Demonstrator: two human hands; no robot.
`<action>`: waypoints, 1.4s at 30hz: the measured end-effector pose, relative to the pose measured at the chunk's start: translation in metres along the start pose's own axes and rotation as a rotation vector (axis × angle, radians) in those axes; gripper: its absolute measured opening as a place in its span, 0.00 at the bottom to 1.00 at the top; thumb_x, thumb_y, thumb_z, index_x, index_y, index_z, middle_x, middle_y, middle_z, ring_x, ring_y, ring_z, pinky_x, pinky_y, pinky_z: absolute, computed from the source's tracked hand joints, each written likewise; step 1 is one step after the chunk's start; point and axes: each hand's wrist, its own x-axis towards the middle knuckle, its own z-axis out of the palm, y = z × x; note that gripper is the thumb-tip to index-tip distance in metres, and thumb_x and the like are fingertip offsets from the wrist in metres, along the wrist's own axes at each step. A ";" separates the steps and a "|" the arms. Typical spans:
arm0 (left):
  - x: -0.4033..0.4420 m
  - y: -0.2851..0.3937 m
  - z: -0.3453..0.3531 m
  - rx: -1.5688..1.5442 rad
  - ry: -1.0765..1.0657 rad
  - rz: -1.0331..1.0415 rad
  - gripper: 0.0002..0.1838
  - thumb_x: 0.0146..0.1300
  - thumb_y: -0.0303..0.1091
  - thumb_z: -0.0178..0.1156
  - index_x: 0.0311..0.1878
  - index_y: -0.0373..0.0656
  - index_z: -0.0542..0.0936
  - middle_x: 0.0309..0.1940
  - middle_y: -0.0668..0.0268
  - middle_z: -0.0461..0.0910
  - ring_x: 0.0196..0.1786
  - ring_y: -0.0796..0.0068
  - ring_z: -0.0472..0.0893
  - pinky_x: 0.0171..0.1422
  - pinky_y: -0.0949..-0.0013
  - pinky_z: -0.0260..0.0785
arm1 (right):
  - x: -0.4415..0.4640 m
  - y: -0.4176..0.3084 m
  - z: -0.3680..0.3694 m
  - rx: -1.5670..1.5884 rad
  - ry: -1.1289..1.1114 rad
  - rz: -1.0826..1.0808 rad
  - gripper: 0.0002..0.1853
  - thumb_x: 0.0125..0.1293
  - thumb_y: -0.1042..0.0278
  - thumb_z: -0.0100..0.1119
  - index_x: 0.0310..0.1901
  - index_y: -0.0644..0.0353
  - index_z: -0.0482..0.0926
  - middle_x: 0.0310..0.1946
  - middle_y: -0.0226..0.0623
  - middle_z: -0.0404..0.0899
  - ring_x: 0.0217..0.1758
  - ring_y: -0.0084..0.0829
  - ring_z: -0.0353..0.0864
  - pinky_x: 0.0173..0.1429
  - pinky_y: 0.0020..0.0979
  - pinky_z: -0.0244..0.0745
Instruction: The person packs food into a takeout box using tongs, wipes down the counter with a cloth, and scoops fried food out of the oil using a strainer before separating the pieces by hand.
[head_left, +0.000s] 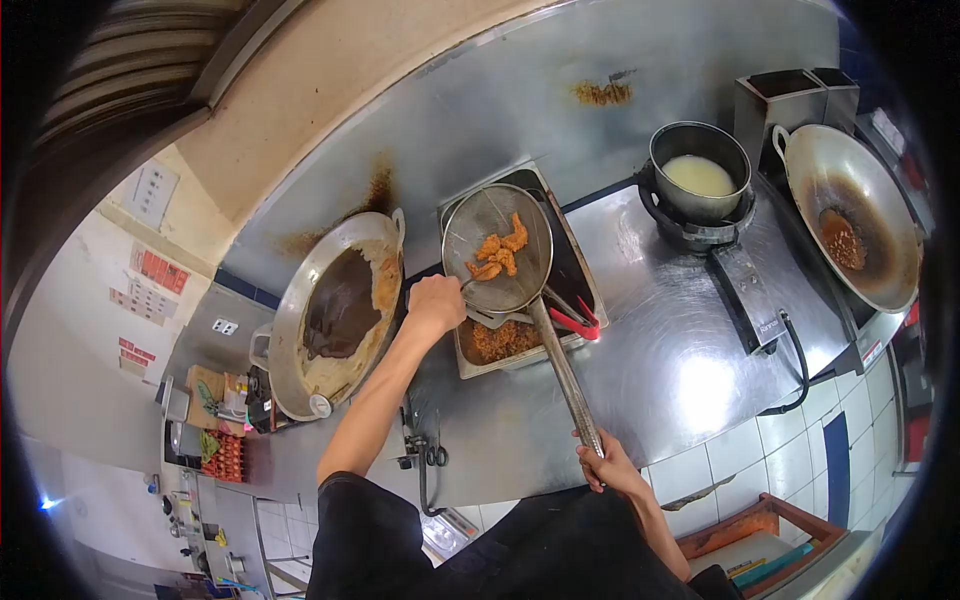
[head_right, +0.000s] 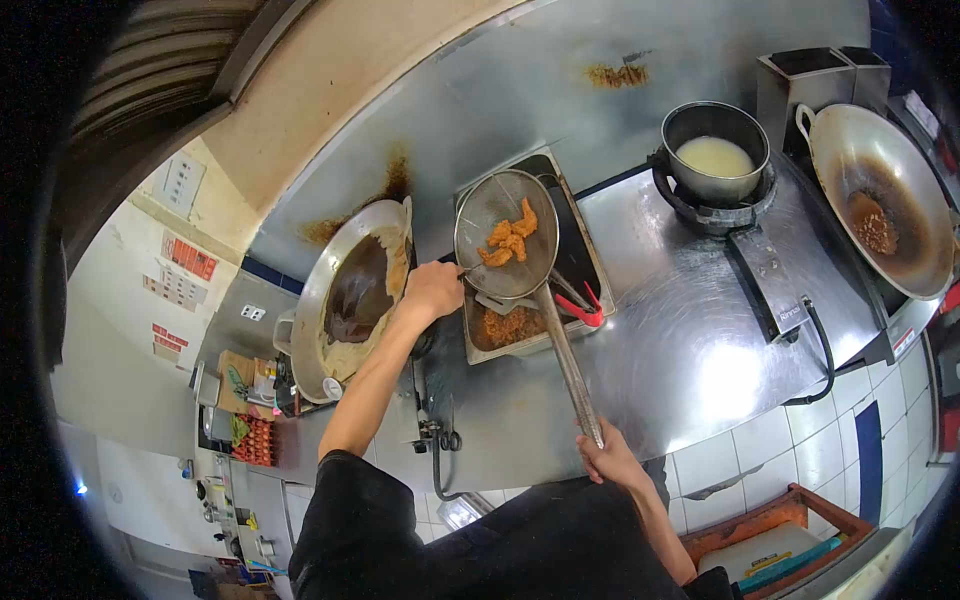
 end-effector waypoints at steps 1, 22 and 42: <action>-0.001 0.001 -0.005 -0.012 0.029 -0.012 0.13 0.58 0.36 0.60 0.42 0.41 0.85 0.39 0.51 0.85 0.45 0.51 0.85 0.49 0.55 0.78 | -0.001 0.001 -0.001 -0.011 -0.006 0.005 0.18 0.74 0.72 0.48 0.62 0.64 0.63 0.16 0.28 0.62 0.11 0.21 0.63 0.14 0.26 0.60; 0.006 0.012 -0.019 -0.088 0.093 0.034 0.12 0.57 0.33 0.58 0.42 0.44 0.86 0.38 0.53 0.85 0.45 0.53 0.85 0.50 0.57 0.77 | -0.013 -0.014 -0.017 0.021 -0.047 0.113 0.17 0.75 0.70 0.49 0.62 0.63 0.64 0.19 0.25 0.59 0.13 0.18 0.60 0.15 0.24 0.57; 0.021 0.018 0.001 -0.148 0.087 0.072 0.09 0.58 0.32 0.61 0.36 0.38 0.86 0.38 0.49 0.85 0.45 0.51 0.85 0.48 0.54 0.77 | -0.019 -0.016 -0.021 0.024 -0.077 0.174 0.16 0.73 0.74 0.47 0.60 0.63 0.64 0.15 0.26 0.60 0.12 0.19 0.59 0.15 0.25 0.55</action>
